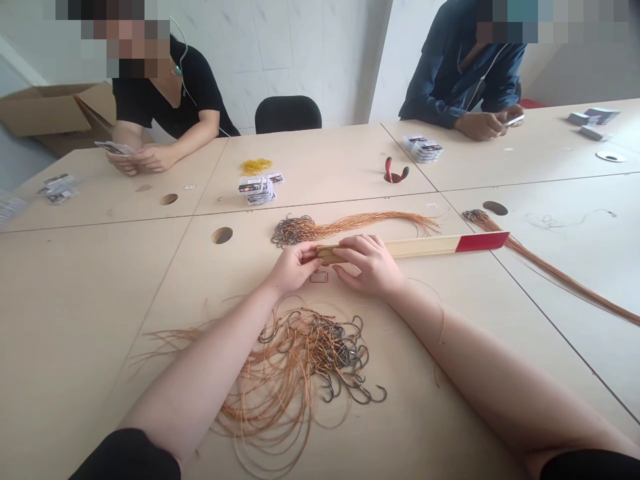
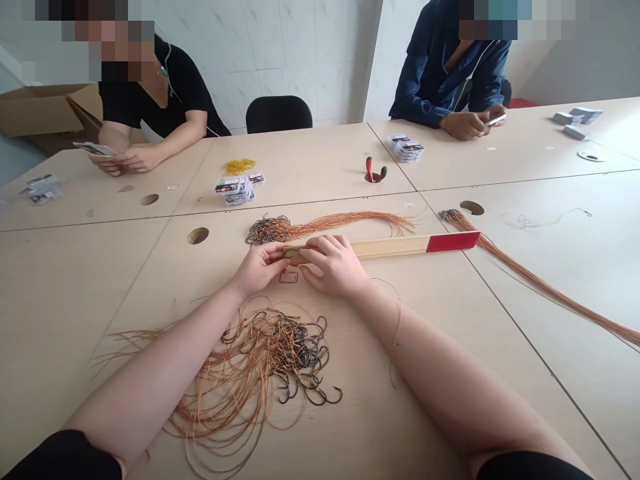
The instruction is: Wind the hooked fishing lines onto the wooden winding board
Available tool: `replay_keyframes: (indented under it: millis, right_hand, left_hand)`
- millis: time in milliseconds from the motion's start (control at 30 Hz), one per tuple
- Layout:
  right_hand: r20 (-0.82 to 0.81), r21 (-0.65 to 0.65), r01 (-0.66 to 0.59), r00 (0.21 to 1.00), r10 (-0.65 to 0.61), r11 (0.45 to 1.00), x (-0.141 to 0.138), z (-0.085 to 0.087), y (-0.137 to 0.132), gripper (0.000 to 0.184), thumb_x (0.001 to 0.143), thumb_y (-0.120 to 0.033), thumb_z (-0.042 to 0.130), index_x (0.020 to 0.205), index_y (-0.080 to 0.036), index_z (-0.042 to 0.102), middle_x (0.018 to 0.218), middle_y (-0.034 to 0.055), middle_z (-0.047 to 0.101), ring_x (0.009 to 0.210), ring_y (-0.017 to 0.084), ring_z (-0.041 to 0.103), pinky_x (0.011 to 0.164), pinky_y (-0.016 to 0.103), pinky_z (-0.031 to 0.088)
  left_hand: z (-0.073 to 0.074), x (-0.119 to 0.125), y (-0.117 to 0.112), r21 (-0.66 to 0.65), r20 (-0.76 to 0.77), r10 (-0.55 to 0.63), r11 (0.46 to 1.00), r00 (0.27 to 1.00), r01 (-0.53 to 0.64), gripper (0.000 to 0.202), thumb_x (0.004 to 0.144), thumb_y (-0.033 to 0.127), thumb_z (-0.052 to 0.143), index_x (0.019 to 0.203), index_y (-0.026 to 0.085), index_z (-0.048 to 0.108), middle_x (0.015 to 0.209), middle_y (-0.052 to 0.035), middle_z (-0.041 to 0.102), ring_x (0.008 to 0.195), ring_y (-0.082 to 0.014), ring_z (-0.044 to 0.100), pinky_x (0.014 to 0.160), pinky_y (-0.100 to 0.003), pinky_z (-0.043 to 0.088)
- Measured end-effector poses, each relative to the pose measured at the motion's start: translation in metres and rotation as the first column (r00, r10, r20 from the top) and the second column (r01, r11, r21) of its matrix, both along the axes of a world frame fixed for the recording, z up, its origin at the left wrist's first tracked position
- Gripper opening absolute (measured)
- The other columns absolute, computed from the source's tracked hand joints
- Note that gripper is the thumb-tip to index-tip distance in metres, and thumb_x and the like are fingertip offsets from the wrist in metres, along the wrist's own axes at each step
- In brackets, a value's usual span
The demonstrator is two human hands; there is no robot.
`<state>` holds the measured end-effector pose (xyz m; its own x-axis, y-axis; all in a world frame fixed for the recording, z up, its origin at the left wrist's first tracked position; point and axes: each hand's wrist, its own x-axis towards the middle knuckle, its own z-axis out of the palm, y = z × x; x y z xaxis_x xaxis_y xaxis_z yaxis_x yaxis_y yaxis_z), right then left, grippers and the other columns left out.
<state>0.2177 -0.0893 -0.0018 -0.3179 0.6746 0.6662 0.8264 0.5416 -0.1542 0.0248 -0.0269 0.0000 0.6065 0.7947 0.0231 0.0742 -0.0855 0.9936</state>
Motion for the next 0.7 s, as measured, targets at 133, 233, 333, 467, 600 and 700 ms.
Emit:
replay_keyframes:
  millis: [133,233,333,467,600,700]
  right_hand:
    - [-0.002,0.051,0.019,1.0,-0.019,0.999,-0.0007,-0.0006,-0.0001,0.011,0.087,-0.018,0.051,0.093,-0.023,0.06,0.094,0.0022,0.063,0.085,0.014,0.054,0.08,0.031,0.036]
    - [0.014,0.081,0.038,0.999,-0.039,0.996,-0.0018,-0.0017,-0.0007,0.011,0.087,-0.016,0.051,0.094,-0.022,0.058,0.087,0.0018,0.063,0.08,0.014,0.054,0.078,0.03,0.036]
    - [0.062,0.124,0.016,0.998,-0.024,0.992,-0.0025,-0.0013,-0.0026,0.011,0.086,-0.013,0.051,0.09,-0.021,0.058,0.083,0.0008,0.062,0.078,0.013,0.052,0.078,0.03,0.036]
    - [0.073,0.176,-0.01,0.997,-0.003,0.984,-0.002,0.0003,-0.0049,0.012,0.084,-0.011,0.053,0.089,-0.021,0.057,0.082,0.0002,0.062,0.077,0.013,0.051,0.076,0.029,0.036]
    - [0.058,0.189,-0.011,0.998,0.0,0.982,-0.0018,0.0005,-0.005,0.012,0.083,-0.011,0.054,0.089,-0.022,0.057,0.081,-0.0004,0.062,0.076,0.012,0.051,0.075,0.029,0.037]
    - [0.039,0.192,0.001,0.999,-0.009,0.981,-0.0021,-0.0008,-0.0044,0.011,0.083,-0.012,0.055,0.088,-0.022,0.057,0.08,-0.0005,0.062,0.076,0.012,0.051,0.074,0.029,0.037]
  left_hand:
    - [-0.0008,-0.0025,-0.0014,0.267,-0.081,0.007,0.964,0.997,0.015,0.032,0.083,0.024,0.055,0.113,0.015,0.06,0.106,-0.0091,0.068,0.086,-0.0173,0.066,0.07,-0.03,0.057]
    - [0.0001,-0.0054,0.0,0.567,-0.138,0.065,0.824,0.988,0.024,0.026,0.085,0.02,0.051,0.107,0.018,0.065,0.106,-0.0072,0.069,0.091,-0.0173,0.066,0.08,-0.032,0.056]
    - [0.0006,-0.0077,0.0037,0.771,-0.091,0.083,0.637,0.992,0.018,0.028,0.085,0.012,0.049,0.104,0.02,0.067,0.105,-0.0055,0.07,0.1,-0.0169,0.064,0.091,-0.034,0.052]
    - [0.0008,-0.0095,0.0063,0.85,-0.06,0.055,0.527,0.997,0.022,0.032,0.084,0.009,0.048,0.108,0.022,0.065,0.107,-0.0038,0.069,0.104,-0.0156,0.063,0.094,-0.033,0.05]
    - [0.0006,-0.0096,0.0059,0.858,-0.054,0.058,0.514,0.997,0.017,0.032,0.085,0.009,0.047,0.108,0.022,0.065,0.106,-0.004,0.069,0.104,-0.0152,0.063,0.093,-0.033,0.051]
    - [0.0003,-0.0084,0.0056,0.847,-0.062,0.068,0.532,0.996,0.016,0.03,0.086,0.01,0.047,0.107,0.021,0.065,0.104,-0.0048,0.07,0.1,-0.0146,0.064,0.09,-0.031,0.051]
